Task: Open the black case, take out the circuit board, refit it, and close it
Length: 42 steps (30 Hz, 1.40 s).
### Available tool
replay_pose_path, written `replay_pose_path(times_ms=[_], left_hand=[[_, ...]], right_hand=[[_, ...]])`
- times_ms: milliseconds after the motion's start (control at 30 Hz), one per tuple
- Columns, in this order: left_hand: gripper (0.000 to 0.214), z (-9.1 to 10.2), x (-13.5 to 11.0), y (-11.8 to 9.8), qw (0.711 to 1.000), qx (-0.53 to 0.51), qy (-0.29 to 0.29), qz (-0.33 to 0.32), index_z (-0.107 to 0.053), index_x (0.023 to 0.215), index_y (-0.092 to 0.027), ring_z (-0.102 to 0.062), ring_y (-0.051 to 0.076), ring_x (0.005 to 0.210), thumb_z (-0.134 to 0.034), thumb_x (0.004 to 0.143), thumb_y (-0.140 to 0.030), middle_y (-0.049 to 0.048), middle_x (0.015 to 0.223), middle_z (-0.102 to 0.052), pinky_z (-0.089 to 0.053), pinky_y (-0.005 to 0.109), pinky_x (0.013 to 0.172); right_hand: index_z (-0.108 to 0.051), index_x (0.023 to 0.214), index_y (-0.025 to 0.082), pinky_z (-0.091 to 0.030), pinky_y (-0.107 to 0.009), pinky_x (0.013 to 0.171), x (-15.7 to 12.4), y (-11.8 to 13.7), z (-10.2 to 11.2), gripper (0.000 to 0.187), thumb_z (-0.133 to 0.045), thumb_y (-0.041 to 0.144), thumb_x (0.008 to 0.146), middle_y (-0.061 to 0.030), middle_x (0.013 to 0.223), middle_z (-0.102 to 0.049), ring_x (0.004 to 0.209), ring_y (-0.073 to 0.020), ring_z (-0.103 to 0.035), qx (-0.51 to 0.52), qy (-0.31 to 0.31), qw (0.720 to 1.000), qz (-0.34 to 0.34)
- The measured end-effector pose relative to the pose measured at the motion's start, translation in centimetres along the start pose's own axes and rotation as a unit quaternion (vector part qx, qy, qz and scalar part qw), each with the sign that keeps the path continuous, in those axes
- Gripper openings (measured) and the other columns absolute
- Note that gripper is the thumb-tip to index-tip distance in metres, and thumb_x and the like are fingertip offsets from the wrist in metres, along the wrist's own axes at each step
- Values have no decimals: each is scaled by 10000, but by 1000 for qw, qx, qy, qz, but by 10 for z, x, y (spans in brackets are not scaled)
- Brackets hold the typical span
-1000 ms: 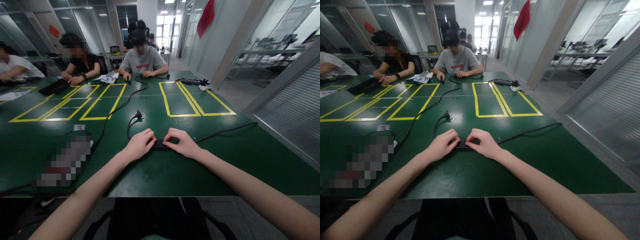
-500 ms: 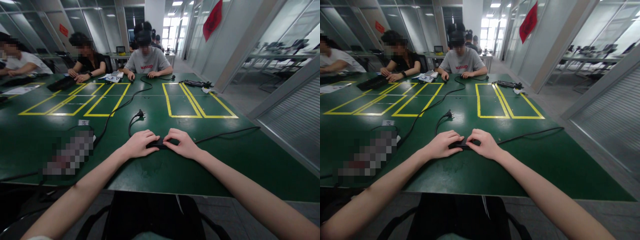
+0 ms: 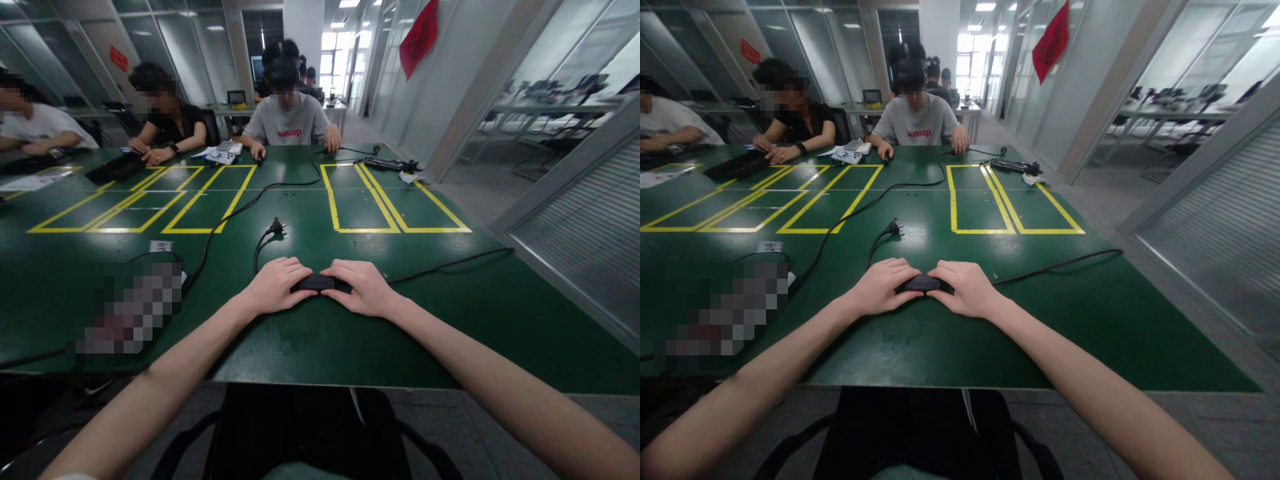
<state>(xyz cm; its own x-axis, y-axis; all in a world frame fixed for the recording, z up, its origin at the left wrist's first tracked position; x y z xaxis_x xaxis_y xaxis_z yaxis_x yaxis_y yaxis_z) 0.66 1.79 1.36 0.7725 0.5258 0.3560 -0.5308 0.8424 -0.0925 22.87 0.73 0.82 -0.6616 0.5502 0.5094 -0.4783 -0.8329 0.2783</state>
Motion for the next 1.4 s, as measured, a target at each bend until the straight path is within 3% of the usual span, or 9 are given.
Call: replay_pose_path(times_ms=[233,400,500,567,700,800,1100,1267,1400], left_hand=[[408,0,1,-5,998,49,-28,-19,-694,1110,-146,-648,209,829,-467,1067,-483,96,940,-751,-490,321,751],[369,1,1,-9,985,129,-91,-74,-666,1230,-151,-657,214,883,-457,1086,-418,92,1165,-776,-492,351,775],[341,2,2,-10,977,157,-113,-84,-630,1317,-164,-675,209,933,-462,1092,-359,86,1239,-761,-497,352,819],[356,2,2,-10,980,140,-126,-70,-614,1351,-171,-687,212,981,-487,1086,-371,95,1266,-748,-505,350,848],[581,-1,2,-5,990,36,-135,6,-590,1381,-121,-699,252,1000,-605,997,-557,132,1163,-765,-532,378,846],[411,-6,2,1,991,-29,-111,64,-656,1272,-157,-703,237,944,-608,1015,-475,92,1069,-781,-541,376,841],[269,-8,3,-3,993,-54,-67,77,-696,1138,-176,-696,241,911,-655,986,-393,80,975,-770,-544,379,814],[582,-9,4,-10,995,-36,-81,42,-538,1426,-177,-690,270,1101,-694,942,-462,127,1257,-724,-563,409,923],[458,-11,7,-17,995,63,-80,-19,-497,1464,-186,-687,259,1135,-563,1024,-294,141,1391,-662,-550,400,926]], right_hand=[[-654,1074,210,-546,-350,794,2,-3,8,259,-700,384,888,-82,1083,-717,928,-226,-683,153,33,982,-102],[-631,1110,198,-514,-258,523,2,-15,6,412,-572,574,953,-43,857,-728,675,-167,-680,402,93,862,-294],[-653,1122,146,-549,-271,550,1,-18,5,509,-666,597,888,-52,784,-737,619,-166,-697,455,139,818,-324],[-676,1146,134,-592,-305,630,1,-18,5,501,-696,556,876,-76,839,-767,673,-183,-728,436,104,836,-318],[-730,1162,208,-598,-356,771,1,-15,11,347,-729,408,878,-70,1015,-802,822,-219,-754,207,21,948,-240],[-740,1205,259,-581,-368,831,-1,-12,13,325,-732,348,892,-56,1068,-806,902,-247,-763,41,22,985,-164],[-740,1165,211,-566,-337,807,-2,-11,10,283,-672,379,948,-84,1058,-782,939,-243,-746,-7,42,994,-102],[-751,1057,196,-523,-335,787,0,-9,9,330,-505,414,1032,-90,986,-774,874,-233,-722,41,27,987,-150],[-676,836,188,-471,-306,676,-1,-11,9,502,-384,536,1051,-40,730,-689,704,-197,-649,144,33,963,-224]])
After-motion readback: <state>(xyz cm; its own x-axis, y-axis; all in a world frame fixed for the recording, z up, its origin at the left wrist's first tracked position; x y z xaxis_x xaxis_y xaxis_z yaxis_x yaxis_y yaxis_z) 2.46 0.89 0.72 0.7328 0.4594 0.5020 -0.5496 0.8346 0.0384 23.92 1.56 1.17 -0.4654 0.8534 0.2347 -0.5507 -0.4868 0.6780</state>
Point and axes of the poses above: each hand's wrist, its own x-axis towards the middle knuckle, its own z-axis out of the back of the hand, y = z × x, the point moved 2 cm from there along x, towards the middle knuckle
